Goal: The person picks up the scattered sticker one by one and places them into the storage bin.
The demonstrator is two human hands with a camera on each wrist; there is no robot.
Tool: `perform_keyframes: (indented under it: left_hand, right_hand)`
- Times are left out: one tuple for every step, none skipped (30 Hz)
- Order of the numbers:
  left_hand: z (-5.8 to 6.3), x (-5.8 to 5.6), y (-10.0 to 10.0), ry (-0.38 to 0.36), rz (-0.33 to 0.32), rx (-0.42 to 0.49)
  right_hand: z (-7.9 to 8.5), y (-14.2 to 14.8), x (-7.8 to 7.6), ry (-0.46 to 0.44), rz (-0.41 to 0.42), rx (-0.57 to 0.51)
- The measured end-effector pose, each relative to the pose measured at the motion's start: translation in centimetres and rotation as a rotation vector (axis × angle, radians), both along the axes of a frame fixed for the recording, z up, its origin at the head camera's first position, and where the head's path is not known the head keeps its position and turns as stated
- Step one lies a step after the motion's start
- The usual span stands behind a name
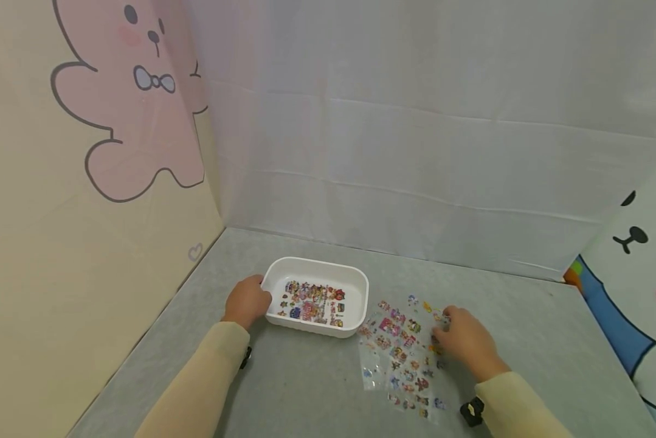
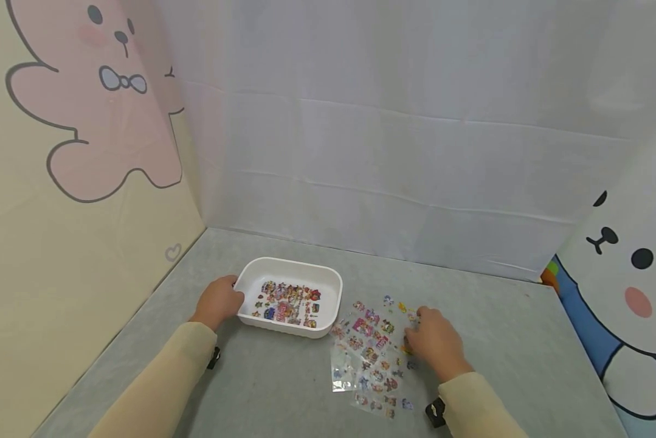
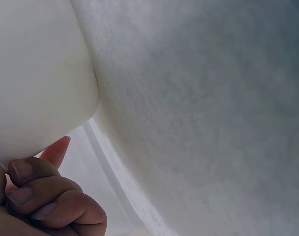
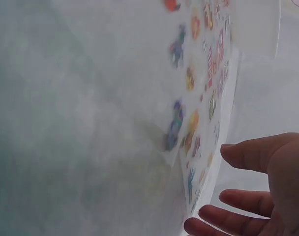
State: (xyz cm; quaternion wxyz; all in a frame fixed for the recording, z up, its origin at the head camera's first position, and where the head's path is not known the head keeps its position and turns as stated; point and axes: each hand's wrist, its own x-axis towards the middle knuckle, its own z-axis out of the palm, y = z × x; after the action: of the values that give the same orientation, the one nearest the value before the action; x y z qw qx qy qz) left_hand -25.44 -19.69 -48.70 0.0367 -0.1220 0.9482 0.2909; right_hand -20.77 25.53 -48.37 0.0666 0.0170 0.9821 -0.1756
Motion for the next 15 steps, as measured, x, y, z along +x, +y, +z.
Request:
perform_keyframes:
  left_hand:
    - [0.05,0.02,0.01,-0.001,-0.001,-0.002]
    - [0.1,0.03,0.02,-0.003,-0.001,-0.004]
    - [0.12,0.04,0.03,-0.006,-0.004,-0.006]
    - [0.1,0.02,0.01,-0.007,-0.004,-0.006]
    - [0.08,0.03,0.0,-0.009,-0.005,-0.006]
    - [0.1,0.03,-0.01,-0.009,-0.006,-0.008]
    - [0.08,0.04,-0.02,-0.01,-0.006,-0.008]
    - [0.07,0.04,-0.03,-0.01,-0.005,-0.006]
    - [0.07,0.03,-0.03,-0.01,-0.006,-0.005]
    - [0.05,0.0,-0.04,-0.011,-0.003,-0.006]
    - [0.05,-0.02,-0.04,-0.01,-0.004,-0.006]
    - [0.06,-0.05,-0.03,-0.011,-0.003,-0.006]
    - [0.07,-0.07,-0.03,-0.011,-0.002,-0.005]
    - [0.09,-0.08,-0.02,-0.011,-0.001,-0.006]
    - [0.08,-0.09,-0.01,-0.013,-0.001,-0.009]
  right_hand:
    - [-0.01,0.2,-0.06,-0.002,0.001,0.006]
    - [0.01,0.38,-0.13,-0.004,0.002,0.011]
    - [0.05,0.52,-0.21,-0.008,0.001,0.015]
    - [0.09,0.64,-0.27,-0.011,0.0,0.02]
    - [0.13,0.75,-0.35,-0.012,0.002,0.027]
    - [0.16,0.82,-0.41,-0.016,0.003,0.033]
    - [0.18,0.9,-0.46,-0.018,0.006,0.041]
    - [0.19,0.95,-0.51,-0.02,0.007,0.051]
    - [0.23,0.98,-0.55,-0.022,0.009,0.061]
    - [0.27,1.02,-0.6,-0.021,0.014,0.073]
    - [0.31,1.05,-0.64,-0.019,0.018,0.085]
    - [0.34,1.07,-0.7,-0.02,0.02,0.098]
    - [0.38,1.09,-0.75,-0.02,0.021,0.109]
    - [0.4,1.1,-0.82,-0.022,0.022,0.12]
    - [0.39,1.12,-0.87,-0.026,0.023,0.129]
